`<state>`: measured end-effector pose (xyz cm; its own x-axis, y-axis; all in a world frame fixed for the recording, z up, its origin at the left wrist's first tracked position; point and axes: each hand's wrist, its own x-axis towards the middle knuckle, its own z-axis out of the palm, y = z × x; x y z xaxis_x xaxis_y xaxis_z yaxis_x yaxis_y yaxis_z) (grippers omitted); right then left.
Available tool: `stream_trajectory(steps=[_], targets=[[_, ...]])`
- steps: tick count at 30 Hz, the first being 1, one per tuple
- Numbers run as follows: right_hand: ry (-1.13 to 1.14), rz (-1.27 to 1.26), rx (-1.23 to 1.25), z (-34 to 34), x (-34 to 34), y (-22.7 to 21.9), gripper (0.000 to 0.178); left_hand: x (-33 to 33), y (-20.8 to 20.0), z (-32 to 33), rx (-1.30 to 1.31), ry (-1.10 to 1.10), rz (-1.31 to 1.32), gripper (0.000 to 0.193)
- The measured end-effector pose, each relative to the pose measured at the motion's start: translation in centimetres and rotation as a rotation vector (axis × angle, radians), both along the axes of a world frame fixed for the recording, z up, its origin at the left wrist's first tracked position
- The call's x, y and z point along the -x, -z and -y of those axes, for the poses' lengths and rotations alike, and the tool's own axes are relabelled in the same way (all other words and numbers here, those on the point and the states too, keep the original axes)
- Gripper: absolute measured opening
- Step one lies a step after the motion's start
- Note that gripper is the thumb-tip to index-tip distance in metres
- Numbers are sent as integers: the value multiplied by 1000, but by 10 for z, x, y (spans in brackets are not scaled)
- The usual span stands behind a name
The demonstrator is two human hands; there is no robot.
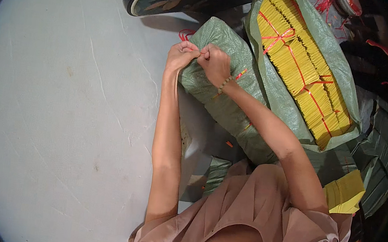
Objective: The recorder is bundling stacks of yellow paper using red plastic straps.
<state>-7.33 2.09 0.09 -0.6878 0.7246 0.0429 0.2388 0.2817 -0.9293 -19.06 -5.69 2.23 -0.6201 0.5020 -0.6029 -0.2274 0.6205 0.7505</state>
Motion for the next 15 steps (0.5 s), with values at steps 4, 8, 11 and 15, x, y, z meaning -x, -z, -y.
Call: stream_trajectory(steps=[4, 8, 11, 15], targets=[[-21, -2, -31, 2, 2, 0, 10, 0, 3, 3, -47, -9, 7, 10], [-77, 36, -133, 0, 5, 8, 12, -4, -1, -1, -48, -21, -8, 11], [-134, 62, -149, -5, 6, 14, 14, -3, -3, -6, -11, 20, -12, 12], [-134, 82, -116, 0, 6, 13, 16, 6, -3, -11, 170, 149, -87, 15]])
